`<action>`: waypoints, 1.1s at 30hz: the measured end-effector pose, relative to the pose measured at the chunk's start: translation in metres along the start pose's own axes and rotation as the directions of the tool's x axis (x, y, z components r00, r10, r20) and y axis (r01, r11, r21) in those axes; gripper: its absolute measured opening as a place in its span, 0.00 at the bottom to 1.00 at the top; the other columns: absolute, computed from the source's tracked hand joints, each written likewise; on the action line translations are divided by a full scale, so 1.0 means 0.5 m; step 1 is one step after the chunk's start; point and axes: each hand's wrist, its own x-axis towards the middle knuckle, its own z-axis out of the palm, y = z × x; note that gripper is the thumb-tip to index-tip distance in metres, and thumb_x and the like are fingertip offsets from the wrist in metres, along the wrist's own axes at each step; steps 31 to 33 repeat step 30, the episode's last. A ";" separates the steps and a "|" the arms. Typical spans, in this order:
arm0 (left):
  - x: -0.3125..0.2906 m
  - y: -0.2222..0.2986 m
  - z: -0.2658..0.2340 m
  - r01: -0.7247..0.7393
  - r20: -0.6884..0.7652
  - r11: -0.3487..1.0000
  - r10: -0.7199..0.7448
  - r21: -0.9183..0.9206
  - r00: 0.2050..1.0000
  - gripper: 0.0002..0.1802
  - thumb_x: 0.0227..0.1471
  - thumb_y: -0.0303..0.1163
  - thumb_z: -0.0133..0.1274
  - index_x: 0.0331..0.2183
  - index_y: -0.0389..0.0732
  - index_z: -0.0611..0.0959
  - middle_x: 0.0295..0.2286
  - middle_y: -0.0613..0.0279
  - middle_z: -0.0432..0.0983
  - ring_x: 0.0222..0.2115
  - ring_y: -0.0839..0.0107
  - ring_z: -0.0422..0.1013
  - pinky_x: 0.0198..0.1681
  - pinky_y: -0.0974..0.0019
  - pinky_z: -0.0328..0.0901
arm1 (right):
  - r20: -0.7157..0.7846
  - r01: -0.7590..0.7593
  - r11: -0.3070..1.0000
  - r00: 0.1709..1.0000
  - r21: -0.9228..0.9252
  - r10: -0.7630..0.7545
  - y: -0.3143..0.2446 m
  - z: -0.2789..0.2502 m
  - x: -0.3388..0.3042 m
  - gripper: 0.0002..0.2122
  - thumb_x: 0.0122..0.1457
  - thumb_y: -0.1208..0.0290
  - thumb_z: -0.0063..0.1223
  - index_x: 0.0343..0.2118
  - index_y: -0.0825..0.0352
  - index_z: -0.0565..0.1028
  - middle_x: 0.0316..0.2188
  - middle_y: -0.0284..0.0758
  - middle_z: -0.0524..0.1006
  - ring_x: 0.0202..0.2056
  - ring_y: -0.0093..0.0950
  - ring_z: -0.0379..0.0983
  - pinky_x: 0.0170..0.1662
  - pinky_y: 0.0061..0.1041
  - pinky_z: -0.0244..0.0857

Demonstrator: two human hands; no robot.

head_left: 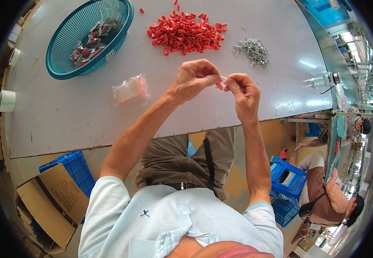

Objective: The person packs hardware parts by placing screws and plastic anchors into small plastic bags and sealing the bags by hand.

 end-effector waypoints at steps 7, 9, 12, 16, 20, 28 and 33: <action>0.000 0.005 -0.010 -0.017 0.019 0.997 0.016 0.079 1.000 0.05 0.57 0.21 0.62 0.38 0.35 0.86 0.32 0.64 0.82 0.34 0.77 0.76 0.40 0.70 0.72 | -0.025 -0.014 0.993 1.000 -0.121 0.011 -0.026 -0.002 0.003 0.05 0.65 0.74 0.64 0.39 0.70 0.82 0.32 0.32 0.83 0.34 0.18 0.78 0.41 0.20 0.74; 0.001 -0.001 -0.010 -0.038 0.031 0.992 0.035 0.116 0.999 0.05 0.57 0.21 0.62 0.38 0.35 0.86 0.32 0.63 0.82 0.34 0.77 0.76 0.40 0.70 0.72 | 0.047 -0.020 0.983 0.998 -0.185 0.029 -0.017 -0.010 0.013 0.06 0.64 0.73 0.65 0.39 0.69 0.82 0.32 0.32 0.83 0.34 0.18 0.77 0.40 0.20 0.73; 0.002 -0.001 -0.008 -0.033 0.083 0.999 0.035 -0.030 0.996 0.05 0.57 0.22 0.62 0.37 0.34 0.86 0.32 0.63 0.82 0.33 0.76 0.76 0.39 0.69 0.72 | 0.119 -0.060 0.986 0.990 -0.156 0.079 -0.016 -0.020 0.015 0.07 0.63 0.71 0.67 0.39 0.69 0.83 0.32 0.32 0.83 0.33 0.18 0.77 0.39 0.21 0.72; 0.004 0.010 -0.015 0.040 0.069 0.995 -0.034 -0.091 0.997 0.05 0.56 0.24 0.64 0.36 0.35 0.87 0.30 0.64 0.81 0.32 0.76 0.75 0.38 0.69 0.72 | 0.130 -0.233 0.970 0.966 0.071 0.223 -0.033 -0.018 0.022 0.07 0.64 0.71 0.66 0.39 0.69 0.83 0.31 0.30 0.82 0.32 0.16 0.75 0.38 0.20 0.70; 0.000 0.018 -0.027 0.056 -0.015 0.998 -0.056 0.023 0.998 0.06 0.55 0.27 0.65 0.36 0.37 0.87 0.29 0.66 0.81 0.31 0.77 0.75 0.37 0.70 0.70 | 0.121 -0.165 0.986 0.978 -0.029 0.167 -0.052 -0.005 0.038 0.07 0.67 0.70 0.62 0.38 0.70 0.83 0.28 0.28 0.81 0.31 0.15 0.73 0.36 0.19 0.69; 0.021 -0.019 -0.010 -0.073 -0.193 0.978 0.035 -0.194 0.981 0.10 0.60 0.33 0.62 0.39 0.36 0.87 0.29 0.66 0.80 0.28 0.78 0.73 0.33 0.71 0.69 | 0.078 0.013 0.996 0.997 -0.083 -0.006 -0.136 -0.013 0.101 0.06 0.65 0.76 0.59 0.39 0.72 0.83 0.25 0.29 0.78 0.25 0.16 0.70 0.27 0.18 0.63; 0.017 -0.034 -0.017 -0.080 -0.288 0.970 0.147 0.230 0.946 0.12 0.57 0.36 0.65 0.40 0.40 0.88 0.29 0.66 0.80 0.31 0.76 0.75 0.38 0.67 0.71 | 0.171 0.032 0.998 0.984 0.049 -0.040 -0.175 0.061 0.141 0.08 0.66 0.76 0.58 0.44 0.74 0.82 0.34 0.38 0.83 0.28 0.19 0.73 0.29 0.18 0.65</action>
